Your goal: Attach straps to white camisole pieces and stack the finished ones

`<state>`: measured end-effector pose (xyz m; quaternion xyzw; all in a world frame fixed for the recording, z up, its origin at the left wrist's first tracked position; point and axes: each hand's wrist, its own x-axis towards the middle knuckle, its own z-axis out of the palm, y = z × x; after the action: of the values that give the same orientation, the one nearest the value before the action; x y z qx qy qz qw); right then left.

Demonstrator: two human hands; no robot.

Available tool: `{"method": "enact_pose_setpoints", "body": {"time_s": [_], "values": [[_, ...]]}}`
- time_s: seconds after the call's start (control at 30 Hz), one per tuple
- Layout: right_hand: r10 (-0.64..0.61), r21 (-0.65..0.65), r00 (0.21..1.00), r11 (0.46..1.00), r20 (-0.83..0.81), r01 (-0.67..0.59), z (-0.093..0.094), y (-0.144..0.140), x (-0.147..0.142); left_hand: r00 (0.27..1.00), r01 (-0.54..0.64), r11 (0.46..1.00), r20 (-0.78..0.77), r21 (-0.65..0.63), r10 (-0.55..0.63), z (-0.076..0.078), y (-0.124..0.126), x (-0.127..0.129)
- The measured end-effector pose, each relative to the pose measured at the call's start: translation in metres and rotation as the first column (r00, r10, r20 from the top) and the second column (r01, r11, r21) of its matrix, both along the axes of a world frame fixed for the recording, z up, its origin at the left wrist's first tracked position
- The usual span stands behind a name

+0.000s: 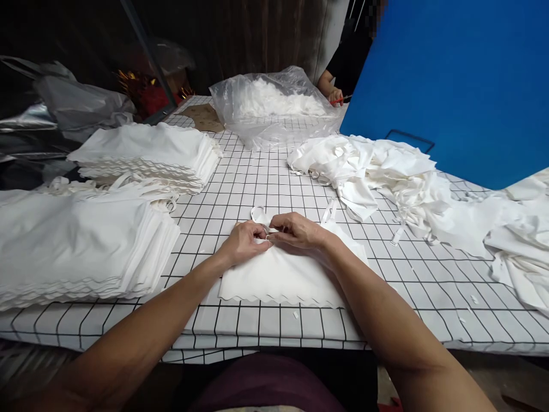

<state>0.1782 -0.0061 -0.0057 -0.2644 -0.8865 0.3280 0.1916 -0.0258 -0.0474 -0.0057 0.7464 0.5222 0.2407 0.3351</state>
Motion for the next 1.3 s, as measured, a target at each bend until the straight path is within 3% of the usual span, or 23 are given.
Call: {"method": "enact_pose_setpoints", "body": {"time_s": [0.5, 1.3], "values": [[-0.009, -0.066, 1.0, 0.998, -0.026, 0.007, -0.0028, 0.0016, 0.0023, 1.0, -0.014, 1.0, -0.019, 0.017, 0.015, -0.0025, 0.0002, 0.0003], [-0.022, -0.051, 1.0, 0.998, 0.004, 0.022, 0.0022, -0.0017, 0.0005, 0.999, -0.008, 1.0, -0.052, 0.003, 0.008, 0.0009, -0.0003, 0.0014]]}}
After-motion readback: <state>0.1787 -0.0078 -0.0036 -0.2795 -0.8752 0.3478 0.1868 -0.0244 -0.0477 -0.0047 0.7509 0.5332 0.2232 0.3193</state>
